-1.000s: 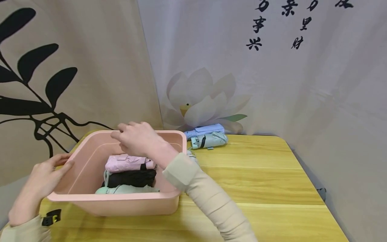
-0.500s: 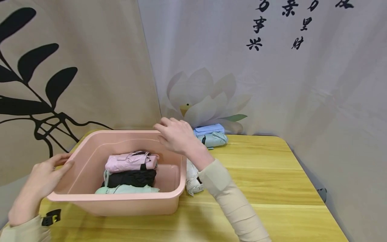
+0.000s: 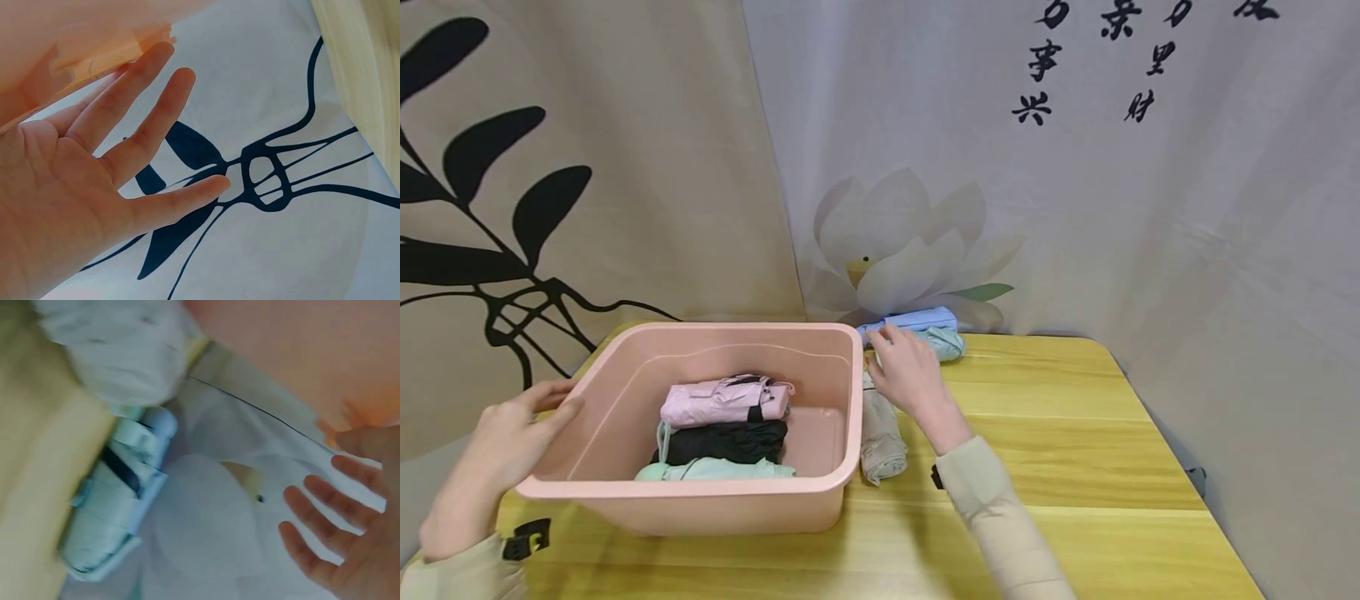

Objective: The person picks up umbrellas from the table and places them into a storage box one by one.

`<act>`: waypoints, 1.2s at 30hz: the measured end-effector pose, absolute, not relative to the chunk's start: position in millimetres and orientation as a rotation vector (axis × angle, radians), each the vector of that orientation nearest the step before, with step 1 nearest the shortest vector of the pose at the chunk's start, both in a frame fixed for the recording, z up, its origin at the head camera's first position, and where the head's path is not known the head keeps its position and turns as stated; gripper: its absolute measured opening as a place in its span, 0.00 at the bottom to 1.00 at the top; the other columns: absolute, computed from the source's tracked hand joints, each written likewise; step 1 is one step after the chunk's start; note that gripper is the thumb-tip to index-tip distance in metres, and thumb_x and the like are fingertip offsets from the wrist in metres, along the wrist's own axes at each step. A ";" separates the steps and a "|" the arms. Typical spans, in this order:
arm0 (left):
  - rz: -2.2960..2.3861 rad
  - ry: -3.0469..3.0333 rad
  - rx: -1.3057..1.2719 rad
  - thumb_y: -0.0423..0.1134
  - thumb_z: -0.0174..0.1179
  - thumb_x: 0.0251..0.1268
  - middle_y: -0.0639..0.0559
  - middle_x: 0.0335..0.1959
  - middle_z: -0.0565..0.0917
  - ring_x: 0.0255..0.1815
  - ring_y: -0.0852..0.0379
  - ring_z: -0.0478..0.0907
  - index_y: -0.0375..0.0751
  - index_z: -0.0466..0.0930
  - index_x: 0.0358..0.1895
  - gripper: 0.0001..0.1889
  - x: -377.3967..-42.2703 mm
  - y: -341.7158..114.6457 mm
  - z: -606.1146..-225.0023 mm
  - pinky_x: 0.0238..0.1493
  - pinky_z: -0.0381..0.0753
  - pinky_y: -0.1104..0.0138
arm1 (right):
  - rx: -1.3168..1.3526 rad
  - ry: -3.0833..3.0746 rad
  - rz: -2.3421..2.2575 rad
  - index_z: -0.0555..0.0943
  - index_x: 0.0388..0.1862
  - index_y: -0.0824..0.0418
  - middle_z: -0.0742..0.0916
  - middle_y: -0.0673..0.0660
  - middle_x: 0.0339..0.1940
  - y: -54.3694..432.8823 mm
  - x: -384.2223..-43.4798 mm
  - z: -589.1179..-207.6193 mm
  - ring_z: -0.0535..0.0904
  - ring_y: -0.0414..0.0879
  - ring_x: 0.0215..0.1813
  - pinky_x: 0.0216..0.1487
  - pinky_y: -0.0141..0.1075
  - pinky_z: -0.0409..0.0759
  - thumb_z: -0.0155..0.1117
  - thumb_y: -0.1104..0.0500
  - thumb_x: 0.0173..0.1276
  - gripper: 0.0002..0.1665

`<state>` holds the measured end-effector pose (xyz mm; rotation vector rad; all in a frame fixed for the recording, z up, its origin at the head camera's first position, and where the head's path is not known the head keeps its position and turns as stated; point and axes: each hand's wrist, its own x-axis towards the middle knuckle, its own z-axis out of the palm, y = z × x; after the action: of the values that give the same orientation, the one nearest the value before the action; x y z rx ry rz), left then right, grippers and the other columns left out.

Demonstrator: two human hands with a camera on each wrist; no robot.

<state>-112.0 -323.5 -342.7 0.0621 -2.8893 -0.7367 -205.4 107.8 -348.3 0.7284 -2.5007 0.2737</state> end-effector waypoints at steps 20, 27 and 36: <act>-0.742 -2.898 0.072 0.51 0.41 0.75 0.23 0.58 0.73 0.58 0.21 0.63 0.29 0.65 0.64 0.28 -110.6 -322.4 -340.7 0.50 0.66 0.35 | 0.504 -3.022 0.352 0.69 0.65 0.57 0.79 0.65 0.53 97.9 -194.9 -425.5 0.79 0.60 0.44 0.34 0.53 0.81 0.64 0.46 0.60 0.36; -0.742 -2.893 0.068 0.50 0.41 0.75 0.24 0.58 0.73 0.58 0.22 0.64 0.29 0.65 0.64 0.28 -110.5 -322.2 -340.5 0.49 0.67 0.36 | 0.491 -3.041 0.418 0.66 0.66 0.62 0.80 0.65 0.44 95.2 -195.4 -431.1 0.80 0.57 0.35 0.30 0.50 0.81 0.60 0.52 0.64 0.33; -0.720 -2.885 0.064 0.49 0.42 0.74 0.24 0.57 0.74 0.57 0.22 0.66 0.30 0.67 0.62 0.26 -110.9 -321.8 -340.6 0.48 0.68 0.37 | 0.500 -3.081 0.559 0.64 0.67 0.63 0.80 0.67 0.38 94.6 -198.2 -429.0 0.79 0.57 0.30 0.30 0.49 0.80 0.56 0.59 0.67 0.30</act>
<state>-110.9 -321.8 -340.6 0.0644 -2.8847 -0.7195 -198.2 94.6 -429.0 0.4997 -3.0812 0.5591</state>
